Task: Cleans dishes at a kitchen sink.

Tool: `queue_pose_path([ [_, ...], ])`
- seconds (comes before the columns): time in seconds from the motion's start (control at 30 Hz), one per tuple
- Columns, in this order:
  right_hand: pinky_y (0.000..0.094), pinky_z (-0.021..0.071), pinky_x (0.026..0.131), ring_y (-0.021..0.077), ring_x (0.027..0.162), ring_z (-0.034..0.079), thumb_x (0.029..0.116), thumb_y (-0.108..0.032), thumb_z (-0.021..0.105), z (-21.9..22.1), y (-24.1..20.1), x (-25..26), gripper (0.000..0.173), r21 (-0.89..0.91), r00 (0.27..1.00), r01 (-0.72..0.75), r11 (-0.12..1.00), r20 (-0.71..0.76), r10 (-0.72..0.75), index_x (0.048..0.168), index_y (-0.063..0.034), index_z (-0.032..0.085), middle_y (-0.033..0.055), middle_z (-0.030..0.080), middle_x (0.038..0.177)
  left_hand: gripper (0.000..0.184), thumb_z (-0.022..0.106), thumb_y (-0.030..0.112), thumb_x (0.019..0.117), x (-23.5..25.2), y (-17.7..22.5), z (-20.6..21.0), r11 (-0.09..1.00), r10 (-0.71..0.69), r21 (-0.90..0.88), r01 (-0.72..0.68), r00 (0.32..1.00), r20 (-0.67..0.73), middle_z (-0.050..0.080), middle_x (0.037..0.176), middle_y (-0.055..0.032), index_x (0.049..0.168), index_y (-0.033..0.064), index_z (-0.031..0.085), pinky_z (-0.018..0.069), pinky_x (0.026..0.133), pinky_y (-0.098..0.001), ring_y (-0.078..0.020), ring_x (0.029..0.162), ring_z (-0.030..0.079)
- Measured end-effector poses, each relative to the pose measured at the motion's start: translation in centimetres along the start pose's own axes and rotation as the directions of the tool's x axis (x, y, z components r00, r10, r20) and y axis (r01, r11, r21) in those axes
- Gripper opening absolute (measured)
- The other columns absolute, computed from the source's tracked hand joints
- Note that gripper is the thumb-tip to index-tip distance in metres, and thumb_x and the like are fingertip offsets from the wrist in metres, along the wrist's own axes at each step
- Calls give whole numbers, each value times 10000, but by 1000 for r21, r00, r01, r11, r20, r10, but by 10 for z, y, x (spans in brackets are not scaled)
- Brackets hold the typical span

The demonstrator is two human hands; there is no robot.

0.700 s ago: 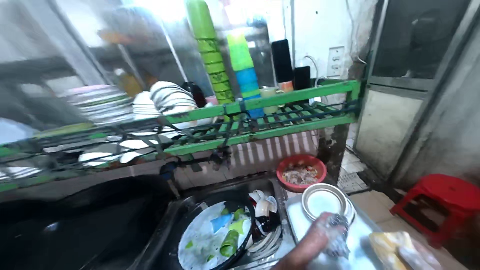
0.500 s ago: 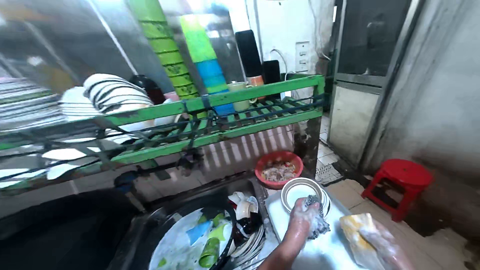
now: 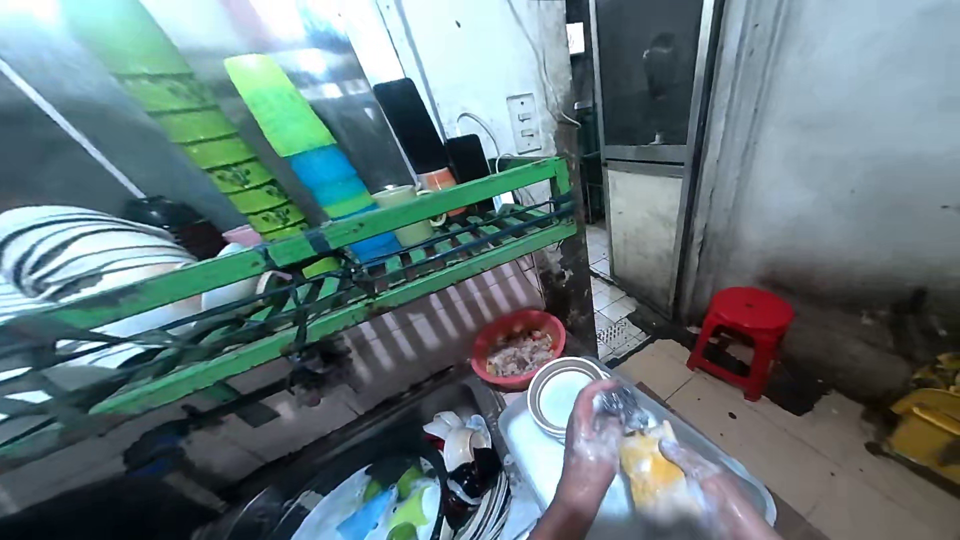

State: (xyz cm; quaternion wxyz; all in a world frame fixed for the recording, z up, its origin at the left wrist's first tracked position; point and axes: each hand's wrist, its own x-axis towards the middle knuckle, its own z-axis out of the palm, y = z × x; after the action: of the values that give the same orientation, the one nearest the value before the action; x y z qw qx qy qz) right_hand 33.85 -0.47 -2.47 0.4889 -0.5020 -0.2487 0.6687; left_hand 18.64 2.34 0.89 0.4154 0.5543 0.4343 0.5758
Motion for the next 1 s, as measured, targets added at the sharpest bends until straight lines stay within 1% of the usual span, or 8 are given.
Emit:
queue_pose_path([
  [0.13,352,588,776,158,877,679,1131,-275,323,9,-6,8,374,168,999,-13,986,34,7,1245,-29,581,88,678,993,211,550,-6,860,-17,-26,4,925,288,111,-363,862,417,680,1262,-227,988,-79,700,217,1238,-540,-398,1401,470],
  [0.2,333,581,735,143,834,668,1134,-264,289,10,-11,11,367,267,999,-4,964,36,-5,1210,-50,577,66,662,943,268,471,-51,855,-26,-29,4,901,341,80,-426,809,478,702,1234,-212,960,-51,717,193,1241,-551,-383,1401,484],
  [0.33,395,606,818,191,944,702,1121,-228,320,10,-5,10,371,258,992,68,964,81,-92,1318,-20,556,114,699,1065,387,426,42,937,-24,-16,6,979,177,52,-196,951,254,549,1425,-291,1217,-129,632,280,1233,-429,-339,1461,401],
  [0.43,375,596,883,180,1031,689,1095,-210,390,18,2,11,419,102,980,162,981,99,-172,1460,-14,447,132,668,1199,733,477,167,932,-17,-18,10,986,-27,168,11,995,96,155,1646,-315,1565,-106,227,186,1267,-406,-340,1561,150],
  [0.53,360,595,904,168,1064,686,1069,-205,447,23,2,12,459,1,972,215,977,96,-214,1488,-22,416,131,661,1240,819,438,262,984,-19,-22,11,978,-189,86,189,982,-8,7,1682,-274,1620,-23,7,153,1272,-423,-316,1575,83],
  [0.63,304,556,973,123,1143,642,1059,-115,399,25,7,15,465,-17,942,329,944,81,-327,1496,40,367,141,621,1308,637,220,290,1078,-30,-25,14,994,-107,23,105,991,74,152,1650,-314,1577,-106,187,185,1265,-382,-308,1556,188],
  [0.8,280,528,1007,125,1180,627,1111,-109,262,27,2,17,415,47,950,312,949,1,-312,1474,48,388,157,608,1325,502,456,116,980,-31,-10,36,957,-117,278,84,988,104,354,1585,-286,1443,-69,507,237,1245,-456,-374,1522,272],
  [1.0,213,529,934,56,1076,623,1086,-79,307,16,5,27,397,40,927,370,928,55,-371,1441,71,401,113,618,1211,229,564,5,913,-33,-37,38,628,511,567,-534,832,217,739,1149,-185,1027,-31,759,531,1008,-454,-368,1138,683],
])
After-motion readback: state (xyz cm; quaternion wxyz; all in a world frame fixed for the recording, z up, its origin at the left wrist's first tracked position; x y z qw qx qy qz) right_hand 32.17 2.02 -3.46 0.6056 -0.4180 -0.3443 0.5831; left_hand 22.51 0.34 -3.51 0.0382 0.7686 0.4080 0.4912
